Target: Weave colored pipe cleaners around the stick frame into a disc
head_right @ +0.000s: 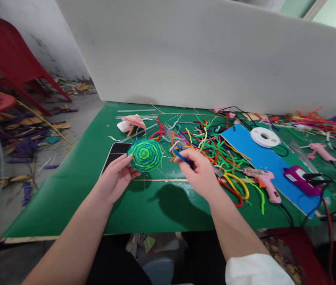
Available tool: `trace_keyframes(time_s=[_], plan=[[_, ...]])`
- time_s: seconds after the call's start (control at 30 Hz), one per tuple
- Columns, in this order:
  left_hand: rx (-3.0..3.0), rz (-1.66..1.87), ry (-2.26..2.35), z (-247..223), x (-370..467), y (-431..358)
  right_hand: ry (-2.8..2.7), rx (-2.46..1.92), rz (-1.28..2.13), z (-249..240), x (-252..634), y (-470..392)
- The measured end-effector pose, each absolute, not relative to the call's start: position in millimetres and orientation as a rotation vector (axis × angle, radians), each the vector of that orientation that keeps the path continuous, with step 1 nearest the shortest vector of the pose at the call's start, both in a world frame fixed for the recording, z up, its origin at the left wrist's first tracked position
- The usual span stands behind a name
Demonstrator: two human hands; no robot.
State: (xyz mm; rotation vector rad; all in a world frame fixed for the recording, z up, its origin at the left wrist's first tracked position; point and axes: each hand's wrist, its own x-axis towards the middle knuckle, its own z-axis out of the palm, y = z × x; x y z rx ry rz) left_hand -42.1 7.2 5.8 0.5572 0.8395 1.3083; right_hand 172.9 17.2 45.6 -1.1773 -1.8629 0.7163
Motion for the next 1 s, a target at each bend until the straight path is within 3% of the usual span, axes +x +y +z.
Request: trace_keyframes(time_s=[0.27, 0.4, 0.6, 0.73, 0.9, 1.0], plan=[[0.256, 1.141, 0.681, 9, -34, 6, -2.389, -1.12, -0.099, 35, 186, 17], [0.189, 1.065, 0.667, 9, -25, 5, -2.413, -1.02, -0.214, 32, 186, 15], [0.645, 0.804, 0.89, 21, -40, -2, -2.18, -0.912, 0.054, 35, 187, 16], [1.091, 1.187, 1.15, 47, -66, -17, -2.079, -1.053, 0.328, 49, 195, 18], [1.166, 1.601, 1.156, 65, -91, -27, -1.946, -1.402, 0.809, 58, 204, 23], [1.106, 1.549, 1.179, 55, -104, -14, -1.88, -1.408, 1.147, 53, 205, 30]])
